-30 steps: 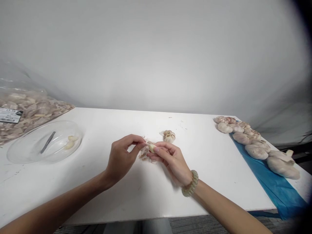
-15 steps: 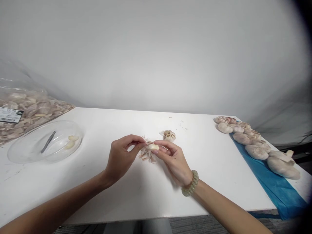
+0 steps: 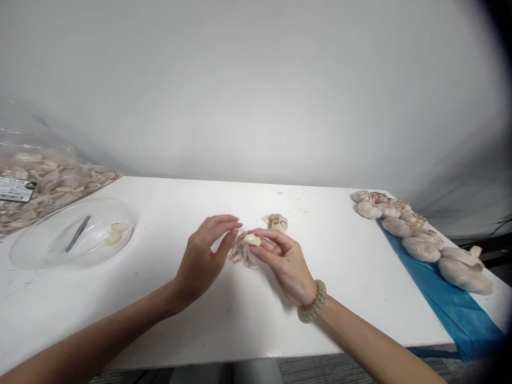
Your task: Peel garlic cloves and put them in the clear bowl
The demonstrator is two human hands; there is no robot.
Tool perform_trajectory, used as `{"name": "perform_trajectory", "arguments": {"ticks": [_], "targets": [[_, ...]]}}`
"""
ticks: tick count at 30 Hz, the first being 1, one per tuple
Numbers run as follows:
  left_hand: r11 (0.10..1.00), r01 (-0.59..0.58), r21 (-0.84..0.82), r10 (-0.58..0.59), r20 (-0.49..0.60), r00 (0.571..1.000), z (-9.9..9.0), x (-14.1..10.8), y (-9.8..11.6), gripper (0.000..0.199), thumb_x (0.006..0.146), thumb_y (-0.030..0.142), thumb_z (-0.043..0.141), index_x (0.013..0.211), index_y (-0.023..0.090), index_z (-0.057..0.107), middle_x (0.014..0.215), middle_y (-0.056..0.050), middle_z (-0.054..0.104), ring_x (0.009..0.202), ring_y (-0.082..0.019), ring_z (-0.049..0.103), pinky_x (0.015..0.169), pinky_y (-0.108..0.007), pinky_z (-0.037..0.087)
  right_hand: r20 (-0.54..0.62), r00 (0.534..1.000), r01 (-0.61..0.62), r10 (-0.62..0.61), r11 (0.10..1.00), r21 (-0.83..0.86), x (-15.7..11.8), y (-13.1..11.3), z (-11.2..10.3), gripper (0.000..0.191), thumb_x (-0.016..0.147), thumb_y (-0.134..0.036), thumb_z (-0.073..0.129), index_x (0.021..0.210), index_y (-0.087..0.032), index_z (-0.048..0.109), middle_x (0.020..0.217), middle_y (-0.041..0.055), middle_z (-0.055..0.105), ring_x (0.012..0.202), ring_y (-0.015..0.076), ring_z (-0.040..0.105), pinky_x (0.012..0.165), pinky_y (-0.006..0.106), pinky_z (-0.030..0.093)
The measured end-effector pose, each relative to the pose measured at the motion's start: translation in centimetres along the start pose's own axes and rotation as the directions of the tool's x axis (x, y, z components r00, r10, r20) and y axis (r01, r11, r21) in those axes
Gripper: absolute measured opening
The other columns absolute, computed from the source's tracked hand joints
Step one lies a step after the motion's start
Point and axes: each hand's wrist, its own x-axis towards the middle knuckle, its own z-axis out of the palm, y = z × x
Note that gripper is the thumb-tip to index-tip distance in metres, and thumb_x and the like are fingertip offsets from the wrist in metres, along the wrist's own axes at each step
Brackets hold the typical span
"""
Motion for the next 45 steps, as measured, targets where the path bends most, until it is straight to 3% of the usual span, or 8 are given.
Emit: {"name": "perform_trajectory", "arguments": {"ticks": [7,21,35,45], "targets": [[0.973,-0.23,-0.003,0.229,-0.061,0.971,-0.4,-0.1,0.1,0.018,0.081,0.012,0.056,0.096,0.018,0.063,0.089,-0.005,0.066,0.083,-0.015,0.06,0.071,-0.027,0.05,0.007,1.0,-0.02,0.02,0.998,-0.055,-0.1,-0.2,0.0,0.027,0.072,-0.028,0.068,0.098,-0.019,0.066,0.087,0.0072,0.071,0.082,0.0204,0.066,0.081,0.041,0.052],[0.931,-0.361,0.064,0.362,-0.004,0.932,-0.4,0.1,-0.4,0.015,0.081,0.007,0.053,0.091,0.016,0.061,0.081,-0.005,0.065,0.076,-0.013,0.058,0.067,-0.026,0.05,-0.026,1.0,0.004,-0.008,0.987,-0.16,-0.2,-0.3,0.1,0.022,0.072,-0.03,0.068,0.092,-0.021,0.07,0.073,0.0024,0.069,0.065,0.0134,0.059,0.063,0.029,0.05],[0.904,-0.425,0.056,0.416,0.118,0.902,-0.3,0.1,-0.9,0.015,0.08,0.004,0.052,0.089,0.014,0.058,0.078,-0.006,0.062,0.074,-0.015,0.055,0.064,-0.027,0.048,-0.042,0.999,-0.01,0.0,0.973,-0.232,-0.2,0.0,-0.1,0.018,0.071,-0.032,0.068,0.083,-0.019,0.071,0.064,0.0018,0.063,0.056,0.0109,0.049,0.055,0.027,0.042],[0.925,-0.375,0.063,0.362,0.155,0.919,-0.3,0.3,-0.7,0.012,0.083,0.007,0.05,0.09,0.014,0.056,0.082,-0.005,0.061,0.079,-0.014,0.054,0.069,-0.026,0.046,-0.037,0.999,0.004,-0.011,0.984,-0.178,0.0,-0.1,-0.1,0.018,0.074,-0.028,0.066,0.09,-0.02,0.069,0.069,0.0005,0.063,0.062,0.0101,0.05,0.061,0.025,0.044]]}}
